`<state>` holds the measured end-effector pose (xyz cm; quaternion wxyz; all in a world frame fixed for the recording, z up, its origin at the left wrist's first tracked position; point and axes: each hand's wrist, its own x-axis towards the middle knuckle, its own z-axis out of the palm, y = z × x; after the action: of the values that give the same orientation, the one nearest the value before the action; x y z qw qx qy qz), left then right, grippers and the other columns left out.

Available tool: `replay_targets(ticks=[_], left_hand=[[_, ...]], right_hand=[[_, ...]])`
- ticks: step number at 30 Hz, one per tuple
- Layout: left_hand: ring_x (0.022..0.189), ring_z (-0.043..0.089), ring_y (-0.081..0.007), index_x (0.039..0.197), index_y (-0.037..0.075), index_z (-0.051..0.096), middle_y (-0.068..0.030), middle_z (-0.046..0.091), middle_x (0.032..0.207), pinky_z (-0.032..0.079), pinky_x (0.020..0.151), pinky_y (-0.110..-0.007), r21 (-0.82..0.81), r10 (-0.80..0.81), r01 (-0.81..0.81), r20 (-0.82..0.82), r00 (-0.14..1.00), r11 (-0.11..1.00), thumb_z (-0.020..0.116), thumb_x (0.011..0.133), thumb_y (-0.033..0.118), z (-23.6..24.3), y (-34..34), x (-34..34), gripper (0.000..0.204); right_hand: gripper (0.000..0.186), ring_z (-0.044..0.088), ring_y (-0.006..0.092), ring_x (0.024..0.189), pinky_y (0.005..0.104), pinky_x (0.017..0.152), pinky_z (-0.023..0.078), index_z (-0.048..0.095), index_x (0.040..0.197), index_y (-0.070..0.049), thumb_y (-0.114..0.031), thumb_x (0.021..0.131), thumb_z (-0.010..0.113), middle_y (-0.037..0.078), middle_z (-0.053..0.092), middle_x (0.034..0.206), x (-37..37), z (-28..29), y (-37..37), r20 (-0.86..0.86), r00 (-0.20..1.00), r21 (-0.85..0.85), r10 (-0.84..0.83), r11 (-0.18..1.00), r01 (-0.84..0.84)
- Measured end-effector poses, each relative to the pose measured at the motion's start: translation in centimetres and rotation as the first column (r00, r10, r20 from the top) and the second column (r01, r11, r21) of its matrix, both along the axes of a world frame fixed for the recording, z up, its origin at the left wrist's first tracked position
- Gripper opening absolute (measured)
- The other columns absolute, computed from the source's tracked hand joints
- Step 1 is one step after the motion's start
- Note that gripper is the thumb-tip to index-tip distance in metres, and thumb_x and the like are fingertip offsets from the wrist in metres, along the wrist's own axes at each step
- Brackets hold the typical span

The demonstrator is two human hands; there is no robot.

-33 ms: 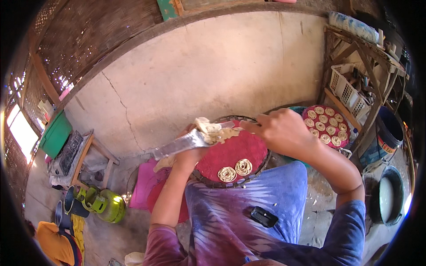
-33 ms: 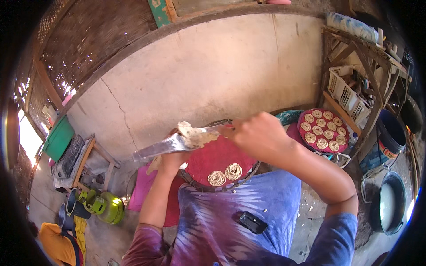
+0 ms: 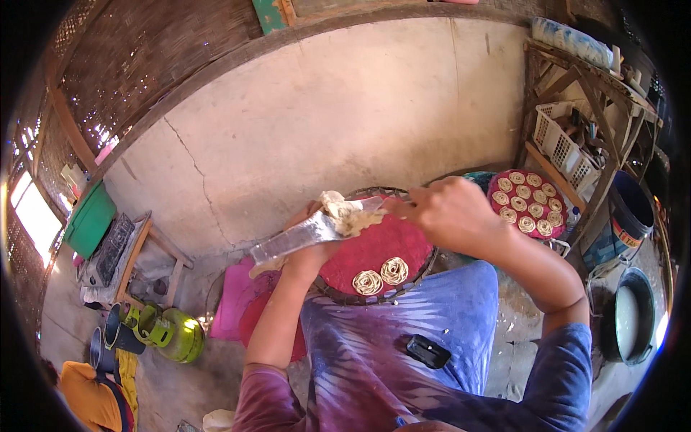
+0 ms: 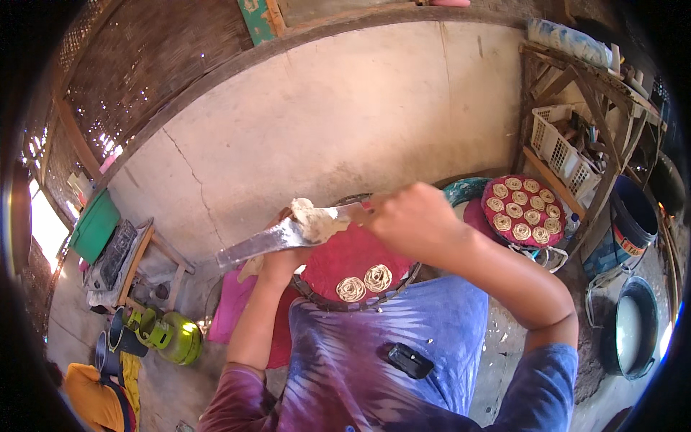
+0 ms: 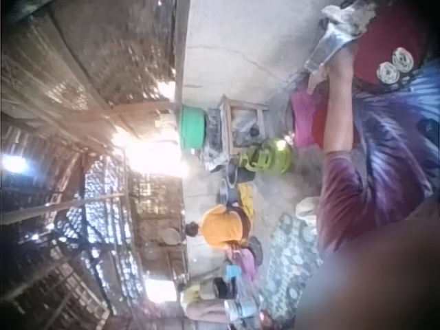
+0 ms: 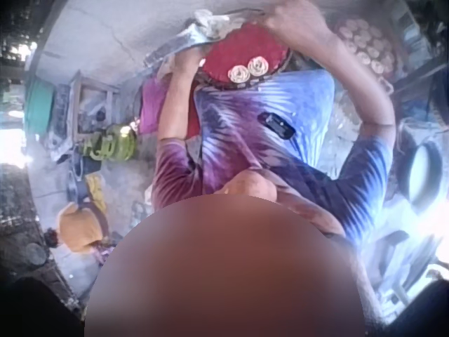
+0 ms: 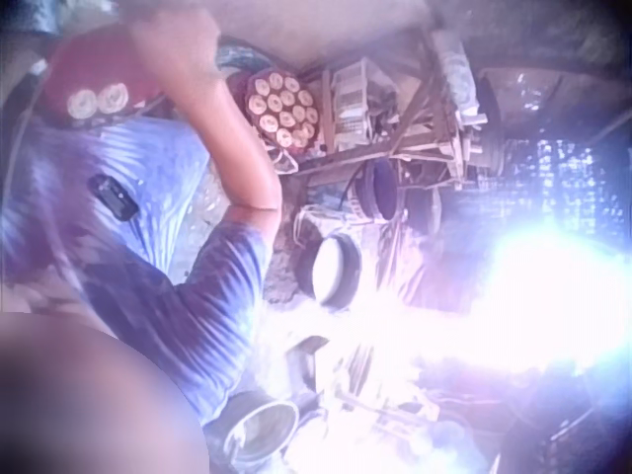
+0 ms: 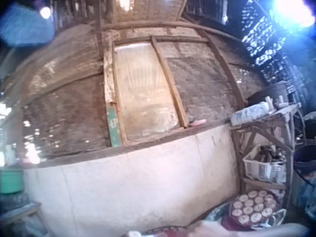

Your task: The person sits on the floor and uses a handheld extruder to press dough into spiral shapes onto a red tray. They repeatedly scoop dough from a container, extrude it into coils, and arrange the formed noodles on the tray.

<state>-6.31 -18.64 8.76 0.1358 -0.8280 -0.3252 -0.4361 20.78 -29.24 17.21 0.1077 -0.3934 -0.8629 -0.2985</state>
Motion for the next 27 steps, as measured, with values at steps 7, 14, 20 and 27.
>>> replay_targets(ticks=[7,14,20,27], left_hand=[[0.093,0.068,-0.0302,0.106,0.013,0.067,-0.0104,0.069,0.105,0.056,0.08,-0.042,-0.022,0.093,-0.094,-0.071,0.993,0.995,0.078,0.074,0.027,-2.7,0.4,-1.1,0.037],[0.1,0.065,-0.0301,0.105,0.01,0.069,-0.011,0.07,0.104,0.053,0.089,-0.041,-0.093,0.183,-0.199,-0.156,0.971,0.976,0.078,0.073,0.023,-3.6,1.3,-2.9,0.036],[0.089,0.065,-0.0292,0.097,0.011,0.068,-0.0082,0.067,0.095,0.054,0.077,-0.04,-0.145,-0.037,0.037,0.001,0.999,0.989,0.08,0.068,0.024,-2.0,-1.0,-0.9,0.034],[0.093,0.066,-0.0301,0.097,0.014,0.07,-0.0079,0.07,0.098,0.053,0.083,-0.042,0.033,0.141,-0.139,-0.076,0.987,0.99,0.076,0.074,0.031,-3.9,0.6,-2.8,0.029]], right_hand=[[0.045,0.069,0.0224,0.067,0.034,0.055,0.054,0.06,0.13,-0.01,-0.014,0.086,0.056,0.007,0.066,0.082,-0.2,-1.3,-1.3,0.035,0.998,-0.124,0.049,0.991,-0.044],[0.048,0.058,0.0169,0.054,0.0349,0.046,0.047,0.063,0.129,-0.015,-0.014,0.082,0.057,0.001,0.054,0.07,0.6,0.0,-1.4,-0.025,1.0,0.139,-0.019,0.99,0.023],[0.043,0.068,0.0189,0.065,0.0312,0.051,0.052,0.063,0.127,-0.014,-0.016,0.084,0.057,0.003,0.064,0.078,-1.8,-1.5,-0.4,0.012,0.998,0.006,0.065,0.998,-0.065],[0.041,0.07,0.0216,0.069,0.033,0.053,0.053,0.063,0.124,-0.007,-0.013,0.083,0.058,0.007,0.067,0.078,-0.6,0.5,-2.9,0.046,0.998,-0.153,-0.038,0.987,0.045]])
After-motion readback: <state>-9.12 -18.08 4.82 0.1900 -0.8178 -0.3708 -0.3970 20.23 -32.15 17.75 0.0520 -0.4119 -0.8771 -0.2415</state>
